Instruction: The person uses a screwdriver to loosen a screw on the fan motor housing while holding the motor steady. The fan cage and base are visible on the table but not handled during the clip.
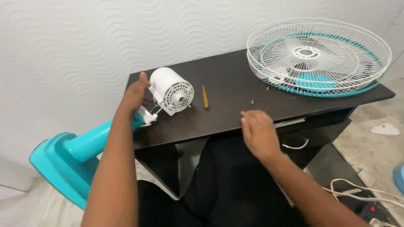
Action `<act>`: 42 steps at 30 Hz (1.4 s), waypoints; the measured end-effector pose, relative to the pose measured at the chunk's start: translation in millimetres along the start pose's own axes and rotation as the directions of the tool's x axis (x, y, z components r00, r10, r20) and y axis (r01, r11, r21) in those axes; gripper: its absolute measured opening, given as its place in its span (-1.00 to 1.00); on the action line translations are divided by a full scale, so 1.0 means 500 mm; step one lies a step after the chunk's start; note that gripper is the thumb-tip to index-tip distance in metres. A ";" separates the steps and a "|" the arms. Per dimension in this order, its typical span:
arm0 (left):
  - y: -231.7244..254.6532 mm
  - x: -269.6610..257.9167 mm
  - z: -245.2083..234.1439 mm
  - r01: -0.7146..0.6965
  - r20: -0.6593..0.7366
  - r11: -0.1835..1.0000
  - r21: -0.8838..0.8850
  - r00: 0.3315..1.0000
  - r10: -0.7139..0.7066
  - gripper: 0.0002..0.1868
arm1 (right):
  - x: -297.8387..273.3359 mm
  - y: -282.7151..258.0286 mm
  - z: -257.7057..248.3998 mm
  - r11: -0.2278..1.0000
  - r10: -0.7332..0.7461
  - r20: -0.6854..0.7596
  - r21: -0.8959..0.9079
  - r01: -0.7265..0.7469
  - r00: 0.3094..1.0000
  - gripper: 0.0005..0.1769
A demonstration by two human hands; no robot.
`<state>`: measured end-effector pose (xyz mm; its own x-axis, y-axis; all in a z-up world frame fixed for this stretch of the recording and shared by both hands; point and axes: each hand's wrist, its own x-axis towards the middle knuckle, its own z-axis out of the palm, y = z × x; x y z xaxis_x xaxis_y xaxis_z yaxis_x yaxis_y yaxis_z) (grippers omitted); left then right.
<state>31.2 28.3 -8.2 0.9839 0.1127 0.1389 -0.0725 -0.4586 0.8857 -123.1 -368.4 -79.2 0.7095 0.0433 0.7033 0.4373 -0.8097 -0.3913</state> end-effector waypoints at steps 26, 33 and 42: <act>0.024 -0.037 0.012 0.010 0.039 0.998 0.066 0.999 -0.012 -0.36 | 0.023 0.001 0.043 0.947 0.075 0.373 -0.318 0.051 0.925 -0.04; 0.028 -0.047 0.012 -0.027 0.017 0.993 0.113 1.000 0.026 -0.31 | 0.029 -0.005 0.051 0.934 0.161 0.383 -0.357 -0.015 0.910 -0.02; 0.032 -0.053 0.013 -0.025 0.004 0.994 0.110 1.000 0.025 -0.26 | 0.048 0.021 0.051 0.936 0.202 0.402 -0.348 -0.054 0.893 -0.07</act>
<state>5.2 12.2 -0.4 0.9825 0.0976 0.1586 -0.0785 -0.5552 0.8280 -87.5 -360.9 -81.3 0.9440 0.1106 0.3108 0.1781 -0.9639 -0.1977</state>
